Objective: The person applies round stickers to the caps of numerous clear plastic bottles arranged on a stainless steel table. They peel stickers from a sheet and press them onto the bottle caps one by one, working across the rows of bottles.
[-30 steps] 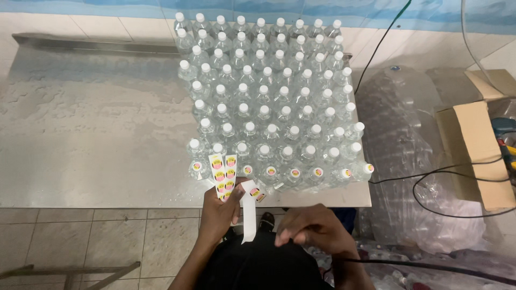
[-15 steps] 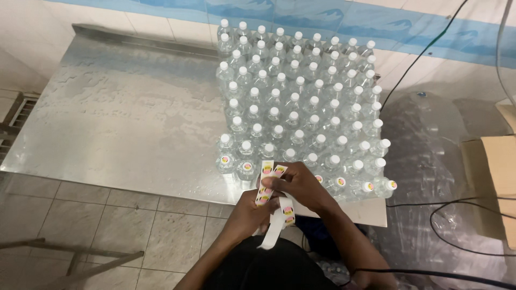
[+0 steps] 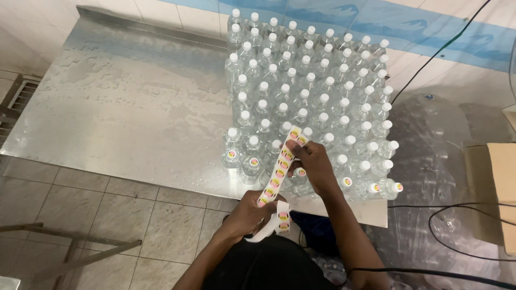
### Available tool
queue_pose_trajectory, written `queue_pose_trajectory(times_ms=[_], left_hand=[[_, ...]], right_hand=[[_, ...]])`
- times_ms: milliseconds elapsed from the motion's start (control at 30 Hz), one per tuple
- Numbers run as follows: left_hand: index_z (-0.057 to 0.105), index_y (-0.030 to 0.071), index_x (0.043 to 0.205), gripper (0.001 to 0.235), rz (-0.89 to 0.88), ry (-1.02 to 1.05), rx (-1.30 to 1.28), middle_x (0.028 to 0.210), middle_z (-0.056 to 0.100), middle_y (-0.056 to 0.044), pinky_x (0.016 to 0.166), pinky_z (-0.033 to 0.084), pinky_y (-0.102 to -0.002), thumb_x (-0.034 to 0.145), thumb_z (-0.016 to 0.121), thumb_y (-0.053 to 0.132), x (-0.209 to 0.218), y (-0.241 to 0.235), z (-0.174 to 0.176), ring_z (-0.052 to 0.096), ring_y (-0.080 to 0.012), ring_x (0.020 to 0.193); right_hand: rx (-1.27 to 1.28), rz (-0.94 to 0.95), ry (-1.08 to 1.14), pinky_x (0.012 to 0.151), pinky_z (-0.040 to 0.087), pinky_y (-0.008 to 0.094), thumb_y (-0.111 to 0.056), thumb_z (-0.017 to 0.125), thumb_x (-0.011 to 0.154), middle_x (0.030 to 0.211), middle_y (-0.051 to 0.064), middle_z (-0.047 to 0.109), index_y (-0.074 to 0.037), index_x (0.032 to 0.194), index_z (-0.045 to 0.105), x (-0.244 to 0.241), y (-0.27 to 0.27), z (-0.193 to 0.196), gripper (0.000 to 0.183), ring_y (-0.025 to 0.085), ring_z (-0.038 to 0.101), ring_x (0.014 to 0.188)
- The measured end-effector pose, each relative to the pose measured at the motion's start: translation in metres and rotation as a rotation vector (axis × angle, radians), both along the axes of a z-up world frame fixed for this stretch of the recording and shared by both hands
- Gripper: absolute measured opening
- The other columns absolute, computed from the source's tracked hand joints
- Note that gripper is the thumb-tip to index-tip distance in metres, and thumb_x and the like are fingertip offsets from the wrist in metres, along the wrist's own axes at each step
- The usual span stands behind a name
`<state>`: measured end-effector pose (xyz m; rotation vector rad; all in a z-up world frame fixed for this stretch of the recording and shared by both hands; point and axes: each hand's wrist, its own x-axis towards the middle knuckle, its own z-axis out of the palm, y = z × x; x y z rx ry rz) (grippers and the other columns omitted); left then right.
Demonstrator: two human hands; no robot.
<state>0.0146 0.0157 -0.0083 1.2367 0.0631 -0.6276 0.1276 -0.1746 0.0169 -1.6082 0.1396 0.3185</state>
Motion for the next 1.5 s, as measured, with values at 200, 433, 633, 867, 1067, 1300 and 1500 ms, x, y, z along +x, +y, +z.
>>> queue_pose_trajectory(times_ms=[200, 433, 633, 867, 1067, 1300, 1500], left_hand=[[0.081, 0.000, 0.122, 0.032, 0.414, 0.302, 0.034, 0.101, 0.084, -0.018, 0.075, 0.067, -0.042, 0.099, 0.075, 0.022, 0.005, 0.001, 0.013, 0.081, -0.0286, 0.089], [0.079, 0.003, 0.103, 0.022, 0.373, 0.147, 0.105, 0.090, 0.088, -0.017, 0.065, 0.060, -0.032, 0.106, 0.062, 0.016, -0.003, 0.004, 0.033, 0.079, -0.0217, 0.073], [0.080, 0.004, 0.101, 0.020, 0.410, 0.014, 0.189, 0.054, 0.066, -0.009, 0.041, 0.039, -0.027, 0.106, 0.067, 0.017, -0.006, 0.007, 0.028, 0.048, -0.0122, 0.037], [0.075, 0.017, 0.136, 0.046, 0.383, -0.012, 0.211, 0.077, 0.077, -0.009, 0.046, 0.040, -0.024, 0.101, 0.063, 0.044, -0.002, 0.019, 0.029, 0.041, -0.0100, 0.041], [0.065, 0.015, 0.093, 0.031, 0.326, -0.098, 0.217, 0.072, 0.054, 0.003, 0.062, 0.036, -0.029, 0.100, 0.073, 0.044, -0.009, 0.022, 0.017, 0.046, -0.0103, 0.065], [0.070, 0.016, 0.121, 0.035, -0.098, -0.050, 0.296, 0.106, 0.073, 0.000, 0.088, 0.052, -0.030, 0.101, 0.064, 0.045, -0.016, 0.023, 0.067, 0.069, -0.0140, 0.096], [0.028, 0.024, 0.170, 0.066, 0.005, -0.203, -0.095, 0.093, 0.075, -0.010, 0.052, 0.048, -0.026, 0.111, 0.054, 0.035, -0.028, 0.036, 0.039, 0.065, -0.0137, 0.061]], right_hand=[[0.017, 0.443, 0.003, 0.091, 0.070, 0.046, -0.086, 0.027, 0.090, 0.106, 0.015, 0.087, -0.006, 0.129, 0.078, -0.075, -0.031, -0.036, 0.103, 0.029, 0.085, 0.096], [-0.148, 0.662, 0.006, 0.064, 0.030, 0.029, -0.036, 0.075, 0.101, 0.072, -0.005, 0.065, -0.012, 0.092, 0.087, -0.099, -0.018, -0.006, 0.028, 0.007, 0.044, 0.066], [0.498, 0.755, -0.082, 0.085, 0.058, 0.043, -0.023, 0.060, 0.113, 0.095, 0.019, 0.076, -0.004, 0.107, 0.066, -0.097, -0.013, -0.002, 0.020, 0.032, 0.076, 0.087], [0.825, 0.274, -0.075, 0.042, 0.041, 0.025, -0.022, 0.053, 0.116, 0.068, -0.001, 0.054, -0.007, 0.113, 0.065, -0.087, -0.043, -0.011, 0.020, 0.010, 0.046, 0.050], [0.447, -0.021, -0.282, 0.057, 0.045, 0.026, -0.045, 0.078, 0.100, 0.101, 0.004, 0.079, -0.009, 0.136, 0.057, -0.084, -0.029, -0.004, 0.055, 0.012, 0.061, 0.065], [0.122, 0.104, 0.017, 0.042, 0.041, 0.029, -0.020, 0.081, 0.089, 0.059, 0.006, 0.066, -0.006, 0.152, 0.053, -0.072, 0.037, 0.007, 0.070, 0.014, 0.057, 0.041], [0.152, -0.135, -0.118, 0.044, 0.037, 0.029, -0.007, 0.081, 0.089, 0.053, 0.000, 0.053, 0.002, 0.146, 0.053, -0.053, 0.032, 0.019, 0.064, 0.010, 0.043, 0.044]])
